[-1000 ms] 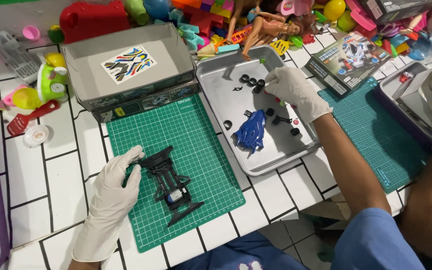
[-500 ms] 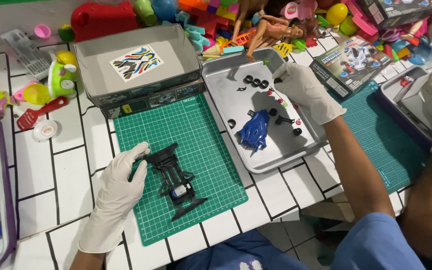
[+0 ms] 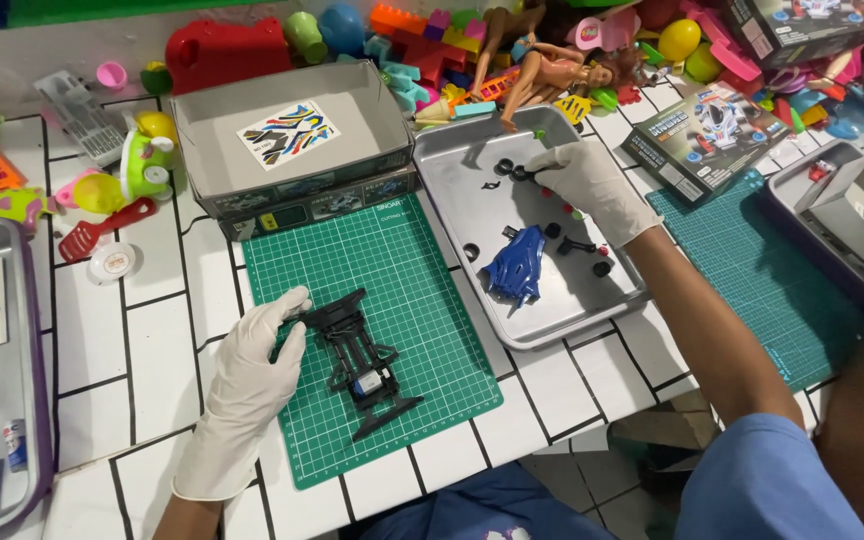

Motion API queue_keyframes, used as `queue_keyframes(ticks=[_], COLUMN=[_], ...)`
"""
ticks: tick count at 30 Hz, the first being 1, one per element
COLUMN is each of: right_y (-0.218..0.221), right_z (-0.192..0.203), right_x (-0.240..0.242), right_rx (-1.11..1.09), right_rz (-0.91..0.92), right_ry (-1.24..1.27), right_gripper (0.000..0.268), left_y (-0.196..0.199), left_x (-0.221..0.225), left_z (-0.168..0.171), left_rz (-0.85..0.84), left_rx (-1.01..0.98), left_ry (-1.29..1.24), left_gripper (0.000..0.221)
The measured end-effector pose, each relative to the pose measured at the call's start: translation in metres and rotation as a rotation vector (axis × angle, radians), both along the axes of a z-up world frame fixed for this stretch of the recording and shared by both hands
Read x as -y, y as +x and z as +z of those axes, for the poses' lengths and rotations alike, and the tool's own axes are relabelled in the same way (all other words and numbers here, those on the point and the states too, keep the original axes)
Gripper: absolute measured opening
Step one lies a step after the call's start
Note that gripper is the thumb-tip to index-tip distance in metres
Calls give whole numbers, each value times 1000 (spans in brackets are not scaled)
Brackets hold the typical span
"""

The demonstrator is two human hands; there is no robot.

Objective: Assembling a model toy car by installing batteries and snapping plastic components onto the chassis.

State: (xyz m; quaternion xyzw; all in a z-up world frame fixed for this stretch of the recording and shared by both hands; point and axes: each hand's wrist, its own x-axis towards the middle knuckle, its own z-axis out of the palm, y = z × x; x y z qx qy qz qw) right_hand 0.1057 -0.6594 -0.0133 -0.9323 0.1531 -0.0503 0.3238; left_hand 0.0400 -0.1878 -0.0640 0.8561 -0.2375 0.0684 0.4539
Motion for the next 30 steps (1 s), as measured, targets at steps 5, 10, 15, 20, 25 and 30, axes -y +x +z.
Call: queue_keyframes(ticks=[5, 10, 15, 20, 25, 30], right_y=[15, 11, 27, 18, 7, -58], right_z=[-20, -15, -28, -20, -3, 82], right_x=[18, 4, 25, 21, 14, -81], right_rx=[30, 102, 11, -38, 75, 318], right_rz=[-13, 50, 68, 160, 281, 233], right_ry=[26, 135, -85, -294, -264, 174], right_gripper=[28, 39, 32, 33, 35, 32], left_y=[-1, 1, -1, 1, -2, -9], left_x=[1, -1, 1, 1, -1, 4], left_z=[2, -4, 0, -3, -2, 14], left_rz=[5, 17, 22, 10, 12, 84], left_rx=[-4, 22, 34, 74, 132, -81], left_ry=[11, 26, 18, -5, 2, -47], left_gripper=[45, 46, 44, 43, 41, 39])
